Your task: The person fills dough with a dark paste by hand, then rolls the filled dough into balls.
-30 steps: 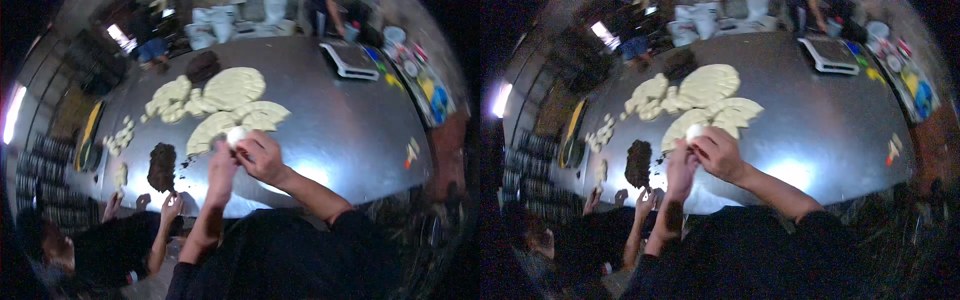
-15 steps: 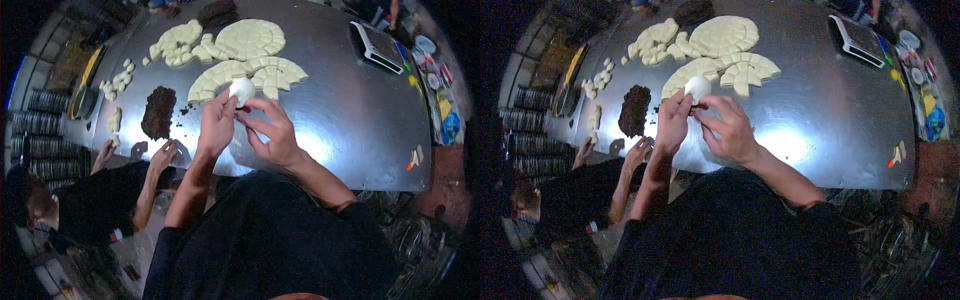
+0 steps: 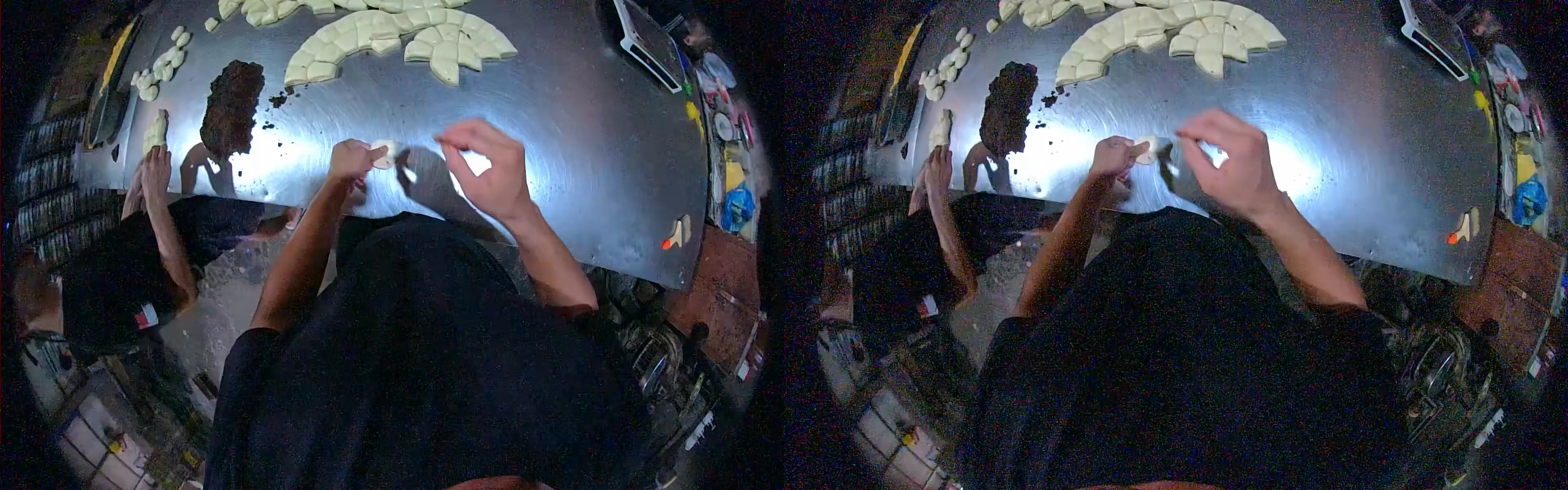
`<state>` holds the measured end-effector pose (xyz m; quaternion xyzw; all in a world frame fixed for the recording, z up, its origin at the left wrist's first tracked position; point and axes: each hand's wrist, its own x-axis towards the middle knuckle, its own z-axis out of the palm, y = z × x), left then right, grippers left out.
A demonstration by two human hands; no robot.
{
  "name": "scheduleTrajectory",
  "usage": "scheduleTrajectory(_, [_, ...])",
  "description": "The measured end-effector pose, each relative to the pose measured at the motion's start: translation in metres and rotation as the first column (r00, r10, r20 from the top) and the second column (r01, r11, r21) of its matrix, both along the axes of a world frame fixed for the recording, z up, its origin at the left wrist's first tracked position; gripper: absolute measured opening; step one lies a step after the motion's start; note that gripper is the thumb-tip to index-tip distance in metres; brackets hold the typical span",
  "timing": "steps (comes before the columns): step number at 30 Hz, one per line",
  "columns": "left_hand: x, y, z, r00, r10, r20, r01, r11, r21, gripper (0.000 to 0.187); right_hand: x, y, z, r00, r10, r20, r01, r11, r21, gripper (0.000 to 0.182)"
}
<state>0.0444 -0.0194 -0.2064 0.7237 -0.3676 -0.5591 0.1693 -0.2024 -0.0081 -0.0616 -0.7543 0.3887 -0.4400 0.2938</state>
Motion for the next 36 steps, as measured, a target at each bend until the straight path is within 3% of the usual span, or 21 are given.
scheduleTrajectory(5, [-0.002,0.017,0.002,0.981,0.007,0.194,0.017,0.992,-0.123,0.046,0.025,-0.046,0.09,0.976,0.166,0.137,-0.131,0.964,-0.231,0.039])
scheduleTrajectory(7, [0.018,0.025,-0.003,0.947,0.057,-0.317,-0.083,0.994,-0.069,0.05,0.049,-0.057,0.094,0.935,0.303,0.186,-0.228,0.913,-0.338,0.054])
scheduleTrajectory(9, [0.035,0.034,-0.009,0.957,0.066,-0.283,-0.099,0.99,-0.104,0.052,0.1,-0.068,0.053,0.981,0.006,0.194,0.074,0.914,-0.399,0.042])
scheduleTrajectory(10, [0.036,0.035,0.011,0.995,0.091,-0.044,-0.095,0.992,-0.087,0.047,0.123,-0.067,0.01,0.999,-0.039,0.014,0.041,0.922,-0.385,0.049])
scheduleTrajectory(11, [0.063,0.054,-0.052,0.972,0.211,-0.106,-0.232,0.94,-0.25,0.041,0.145,-0.062,-0.05,0.984,-0.085,-0.158,0.019,0.925,-0.38,0.055])
scheduleTrajectory(12, [0.07,0.075,-0.059,0.957,0.291,0.008,-0.27,0.896,-0.352,0.04,0.155,-0.052,-0.113,0.927,-0.019,-0.374,-0.109,0.941,-0.32,0.056])
scheduleTrajectory(13, [0.083,0.089,-0.044,0.915,0.396,0.081,-0.321,0.835,-0.447,0.039,0.179,-0.036,-0.133,0.75,0.149,-0.645,-0.165,0.986,0.035,0.065])
scheduleTrajectory(14, [0.086,0.102,-0.04,0.898,0.437,0.047,-0.367,0.806,-0.465,0.038,0.177,-0.04,-0.15,0.893,0.127,-0.432,-0.216,0.963,-0.163,0.06])
scheduleTrajectory(15, [0.093,0.108,-0.035,0.897,0.439,-0.053,-0.417,0.8,-0.431,0.038,0.176,-0.045,-0.165,0.964,0.144,-0.222,-0.163,0.984,-0.069,0.051])
scheduleTrajectory(17, [0.106,0.122,-0.027,0.835,0.477,-0.273,-0.54,0.806,-0.244,0.036,0.162,-0.056,-0.187,0.985,0.076,-0.156,-0.089,0.993,-0.08,0.026])
scheduleTrajectory(19, [0.11,0.137,-0.03,0.842,0.494,-0.216,-0.537,0.802,-0.261,0.036,0.132,-0.064,-0.148,0.918,0.334,-0.216,-0.237,0.896,0.376,0.034])
scheduleTrajectory(21, [0.119,0.165,-0.042,0.857,0.515,-0.013,-0.457,0.748,-0.48,0.035,0.111,-0.062,-0.167,0.669,0.439,-0.6,-0.464,0.877,0.124,0.028])
scheduleTrajectory(23, [0.108,0.186,-0.051,0.817,0.569,0.092,-0.437,0.716,-0.545,0.035,0.077,-0.037,-0.123,0.794,0.436,-0.422,-0.394,0.9,0.189,0.031])
scheduleTrajectory(24, [0.099,0.187,-0.025,0.682,0.696,-0.225,-0.725,0.683,-0.084,0.035,0.066,-0.031,-0.101,0.745,0.512,-0.428,-0.378,0.852,0.361,0.035])
scheduleTrajectory(27, [0.121,0.194,-0.051,0.924,0.38,0.038,-0.333,0.85,-0.409,0.038,0.081,-0.035,-0.072,0.607,0.595,-0.527,-0.192,0.753,0.629,0.039])
scheduleTrajectory(30, [0.118,0.175,-0.041,0.761,0.571,-0.308,-0.642,0.73,-0.234,0.039,0.109,-0.066,-0.075,0.6,0.718,-0.353,-0.225,0.574,0.787,0.042])
scheduleTrajectory(32, [0.108,0.147,-0.009,0.745,0.617,-0.255,-0.65,0.757,-0.066,0.04,0.152,-0.095,-0.101,0.639,0.542,-0.546,-0.348,0.837,0.423,0.055])
scheduleTrajectory(33, [0.107,0.136,-0.007,0.744,0.617,-0.255,-0.649,0.758,-0.061,0.04,0.183,-0.109,-0.1,0.871,0.453,-0.191,-0.402,0.88,0.251,0.053])
scheduleTrajectory(34, [0.106,0.128,-0.007,0.772,0.577,-0.269,-0.621,0.774,-0.121,0.038,0.219,-0.116,-0.069,0.917,0.339,0.211,-0.4,0.789,0.467,0.045])
scheduleTrajectory(35, [0.105,0.121,-0.005,0.8,0.533,-0.277,-0.588,0.789,-0.179,0.037,0.239,-0.115,-0.015,0.722,0.149,0.676,-0.641,0.514,0.571,0.04])
scheduleTrajectory(36, [0.105,0.113,0.0,0.807,0.526,-0.27,-0.578,0.799,-0.17,0.037,0.253,-0.112,0.023,0.684,0.117,0.72,-0.642,0.564,0.518,0.036])
